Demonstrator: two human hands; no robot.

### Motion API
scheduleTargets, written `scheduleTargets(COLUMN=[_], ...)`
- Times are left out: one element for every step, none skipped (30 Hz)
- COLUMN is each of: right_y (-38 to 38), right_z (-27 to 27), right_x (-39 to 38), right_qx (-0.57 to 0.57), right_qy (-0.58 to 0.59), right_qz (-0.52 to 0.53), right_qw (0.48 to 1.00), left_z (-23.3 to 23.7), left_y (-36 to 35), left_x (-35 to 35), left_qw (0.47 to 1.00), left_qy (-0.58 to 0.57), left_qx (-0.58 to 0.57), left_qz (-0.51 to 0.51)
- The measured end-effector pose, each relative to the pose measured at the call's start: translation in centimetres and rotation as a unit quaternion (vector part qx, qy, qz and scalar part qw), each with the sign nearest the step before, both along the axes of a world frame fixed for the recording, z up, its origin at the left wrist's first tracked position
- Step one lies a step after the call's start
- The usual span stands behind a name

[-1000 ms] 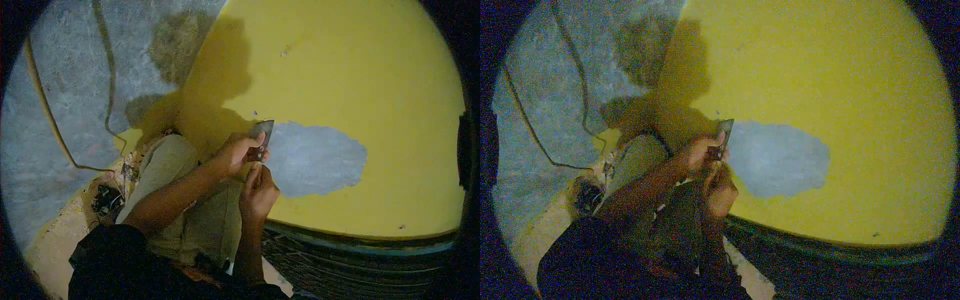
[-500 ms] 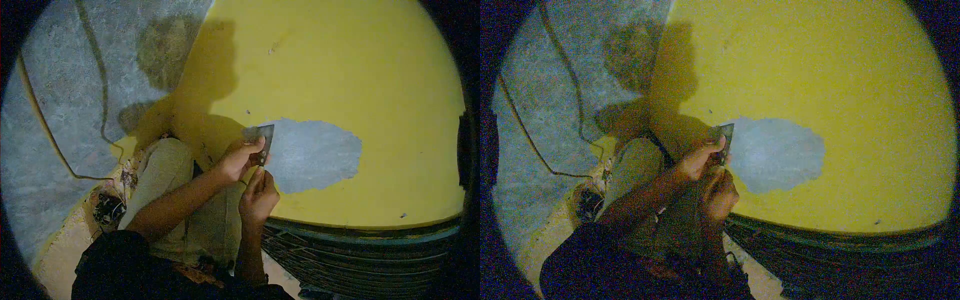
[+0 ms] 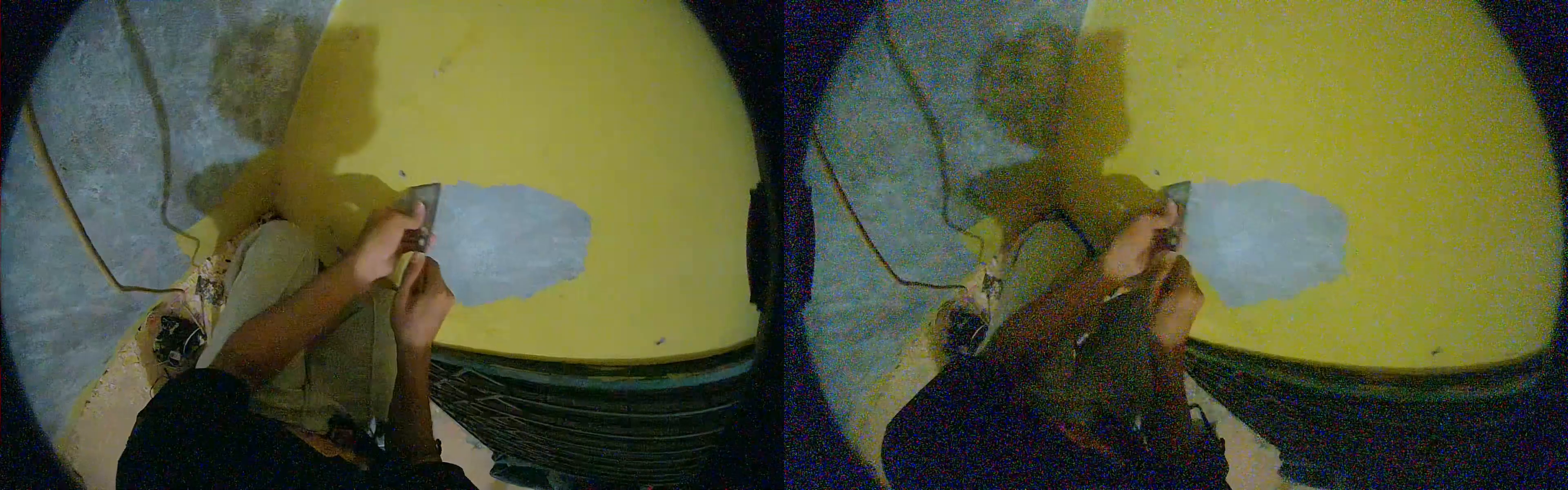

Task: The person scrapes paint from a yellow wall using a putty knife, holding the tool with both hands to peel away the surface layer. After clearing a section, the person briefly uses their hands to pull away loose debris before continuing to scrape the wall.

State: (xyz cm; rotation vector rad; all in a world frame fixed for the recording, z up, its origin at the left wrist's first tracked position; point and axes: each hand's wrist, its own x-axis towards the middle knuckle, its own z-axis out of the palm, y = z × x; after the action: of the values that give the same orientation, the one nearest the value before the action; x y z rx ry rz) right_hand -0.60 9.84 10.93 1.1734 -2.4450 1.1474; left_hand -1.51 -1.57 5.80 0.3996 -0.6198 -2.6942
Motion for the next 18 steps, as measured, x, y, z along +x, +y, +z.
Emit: scheduleTargets(right_y=[0.0,0.1,0.0,-0.3,-0.3,-0.1,0.3,0.5,0.8,1.0,1.0,1.0,1.1,1.3,1.5,1.4,1.3,-0.3], right_z=[0.6,1.0,1.4,1.6,1.5,1.1,0.9,0.9,1.0,1.0,0.9,1.0,0.9,0.4,-0.3,-0.7,-1.1,-0.2], right_x=[0.2,0.5,0.6,0.7,0.9,1.1,1.3,1.6,1.9,2.2,2.3,2.5,2.6,2.6,2.3,2.1,2.2,1.9], right_qx=[0.035,0.032,0.038,0.042,0.036,0.028,0.019,0.016,0.025,0.035,0.028,0.007,-0.017,-0.034,-0.035,-0.034,-0.043,-0.027], right_qy=[0.029,0.026,-0.003,-0.030,-0.028,-0.022,-0.017,-0.014,-0.050,-0.087,-0.086,-0.073,-0.060,-0.059,-0.043,-0.028,-0.031,-0.019], right_qz=[0.008,0.004,-0.002,-0.005,0.000,-0.019,-0.037,-0.033,-0.055,-0.079,-0.081,-0.089,-0.096,-0.100,-0.080,-0.061,-0.064,-0.063], right_qw=[0.999,0.999,0.999,0.999,0.999,0.999,0.999,0.999,0.997,0.992,0.993,0.993,0.993,0.993,0.995,0.997,0.997,0.997], left_z=[0.6,1.0,0.6,0.4,0.1,0.3,0.3,0.3,0.1,-0.2,-0.5,-0.5,-0.6,-0.8,-0.8,-0.8,-0.9,0.2], left_y=[-0.4,-0.5,-0.6,-0.6,-0.5,-0.6,-0.3,0.3,0.8,0.9,0.9,0.8,1.0,1.3,1.4,1.3,1.2,-0.4], left_x=[1.1,1.8,1.8,1.8,1.7,1.7,1.7,1.9,1.9,1.9,1.8,1.7,1.6,1.6,1.6,1.7,1.8,1.6], left_qw=[0.999,0.997,0.999,0.999,1.000,0.999,0.999,1.000,0.997,0.997,0.997,0.996,0.996,0.997,0.997,0.996,0.994,0.990], left_qy=[0.002,0.002,0.024,0.024,0.023,0.022,0.026,-0.019,-0.064,-0.064,-0.053,-0.041,-0.039,-0.048,-0.057,-0.056,-0.068,-0.080], left_qx=[0.039,0.076,0.040,0.032,0.001,-0.029,-0.033,-0.011,0.013,0.010,0.017,0.018,0.003,-0.017,-0.035,-0.048,-0.086,-0.114], left_qz=[-0.016,-0.032,-0.017,-0.016,-0.006,0.006,0.013,-0.014,-0.043,-0.043,-0.057,-0.073,-0.077,-0.058,-0.039,-0.042,-0.028,-0.009])
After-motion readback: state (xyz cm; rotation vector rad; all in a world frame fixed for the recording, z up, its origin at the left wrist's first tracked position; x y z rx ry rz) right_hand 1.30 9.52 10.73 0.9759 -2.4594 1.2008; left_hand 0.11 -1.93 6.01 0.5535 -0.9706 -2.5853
